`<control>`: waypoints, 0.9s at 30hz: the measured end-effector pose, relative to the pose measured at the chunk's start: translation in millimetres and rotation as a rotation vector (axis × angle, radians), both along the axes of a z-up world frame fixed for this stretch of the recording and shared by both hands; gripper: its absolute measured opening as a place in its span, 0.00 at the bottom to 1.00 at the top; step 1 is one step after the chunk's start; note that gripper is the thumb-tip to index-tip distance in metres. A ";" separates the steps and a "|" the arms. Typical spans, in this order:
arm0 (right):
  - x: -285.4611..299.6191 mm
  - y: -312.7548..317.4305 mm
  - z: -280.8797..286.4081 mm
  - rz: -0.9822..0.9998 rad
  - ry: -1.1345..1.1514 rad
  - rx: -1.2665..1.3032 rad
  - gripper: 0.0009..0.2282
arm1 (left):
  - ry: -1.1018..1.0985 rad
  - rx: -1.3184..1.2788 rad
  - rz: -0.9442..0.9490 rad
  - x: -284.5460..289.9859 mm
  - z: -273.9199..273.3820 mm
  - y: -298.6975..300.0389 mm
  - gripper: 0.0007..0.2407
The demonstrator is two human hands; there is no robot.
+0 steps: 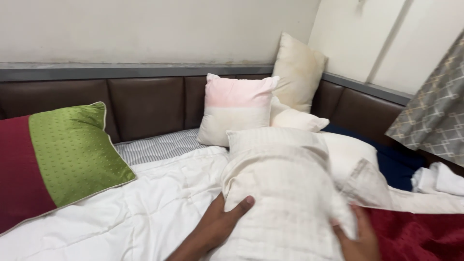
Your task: The person inserts a pillow into a white pillowcase, then places a second pillow into a green and red pillowcase. They smooth the fabric and arrange the pillows on the bed.
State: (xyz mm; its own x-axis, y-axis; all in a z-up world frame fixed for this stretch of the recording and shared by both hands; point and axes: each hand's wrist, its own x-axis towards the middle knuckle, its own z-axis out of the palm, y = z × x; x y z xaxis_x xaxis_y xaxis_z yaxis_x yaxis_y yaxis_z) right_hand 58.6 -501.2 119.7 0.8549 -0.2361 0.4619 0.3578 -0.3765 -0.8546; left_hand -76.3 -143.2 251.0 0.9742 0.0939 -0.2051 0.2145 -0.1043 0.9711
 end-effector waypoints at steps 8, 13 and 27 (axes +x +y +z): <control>-42.1 0.2 -15.3 -0.143 0.173 -0.495 0.25 | -0.478 0.650 0.023 -34.1 -10.9 37.9 0.38; -50.0 16.7 -69.1 -0.013 -0.285 -0.729 0.20 | -0.157 0.638 -0.239 -41.8 -16.3 45.5 0.23; -225.7 83.2 102.9 -0.037 -0.140 -0.669 0.07 | -0.625 0.745 -0.086 -112.3 -22.2 -7.7 0.09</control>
State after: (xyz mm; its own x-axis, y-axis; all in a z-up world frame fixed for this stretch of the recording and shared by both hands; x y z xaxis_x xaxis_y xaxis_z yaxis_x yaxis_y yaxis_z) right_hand -167.2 -418.0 222.6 0.7731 0.1110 0.6246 0.4248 -0.8218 -0.3798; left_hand -188.6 -150.9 228.8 0.8969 -0.0866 0.4337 -0.3538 -0.7289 0.5861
